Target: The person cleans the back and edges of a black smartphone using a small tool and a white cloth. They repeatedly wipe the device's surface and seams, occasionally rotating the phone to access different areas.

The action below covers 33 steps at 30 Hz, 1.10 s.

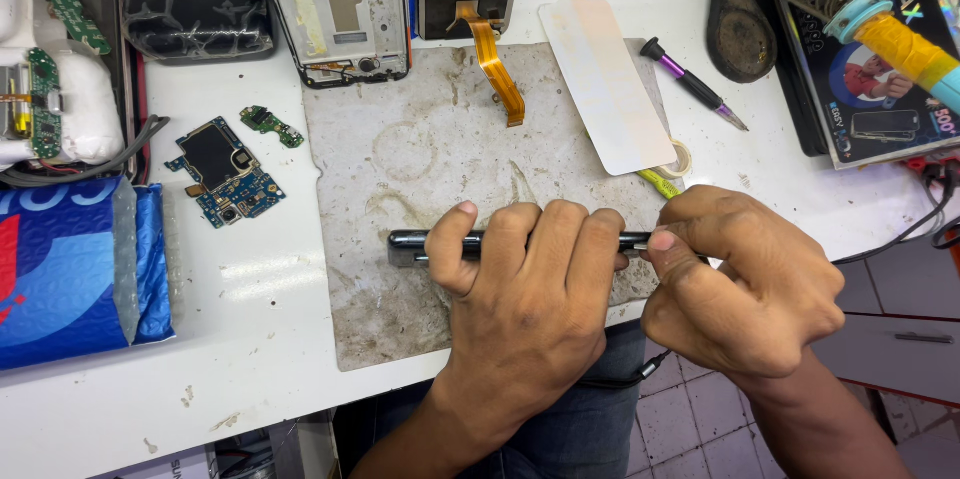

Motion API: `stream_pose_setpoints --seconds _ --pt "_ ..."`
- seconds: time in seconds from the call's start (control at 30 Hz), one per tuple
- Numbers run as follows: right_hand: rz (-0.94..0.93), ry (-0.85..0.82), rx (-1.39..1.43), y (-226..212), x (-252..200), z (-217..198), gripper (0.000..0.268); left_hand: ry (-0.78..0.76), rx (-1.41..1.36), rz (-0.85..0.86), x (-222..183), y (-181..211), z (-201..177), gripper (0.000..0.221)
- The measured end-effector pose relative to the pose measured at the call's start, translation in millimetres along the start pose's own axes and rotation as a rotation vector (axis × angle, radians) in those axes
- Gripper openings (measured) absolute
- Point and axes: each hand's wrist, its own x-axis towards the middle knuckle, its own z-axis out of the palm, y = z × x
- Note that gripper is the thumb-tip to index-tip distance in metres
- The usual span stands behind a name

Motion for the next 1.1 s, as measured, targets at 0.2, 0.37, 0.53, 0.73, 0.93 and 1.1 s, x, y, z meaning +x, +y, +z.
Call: stream_pose_setpoints --seconds 0.2,0.37,0.53,0.73,0.93,1.1 --pt "-0.128 -0.032 0.0 3 8 -1 0.025 0.006 0.018 0.03 -3 -3 6 0.012" --pt "-0.144 -0.009 0.032 3 13 1 0.027 0.006 0.039 0.033 -2 -2 8 0.013" --pt "-0.152 -0.049 0.136 9 17 -2 0.029 0.022 0.05 0.034 0 0 9 0.011" --pt "-0.122 -0.096 0.132 11 17 -5 0.023 0.001 0.03 0.024 2 0 7 0.009" --pt "0.124 -0.369 0.141 22 17 -18 0.022 -0.007 0.042 0.017 3 -1 9 0.011" --pt "0.275 -0.45 0.336 27 24 -23 0.019 -0.01 0.023 0.015 2 -1 12 0.013"
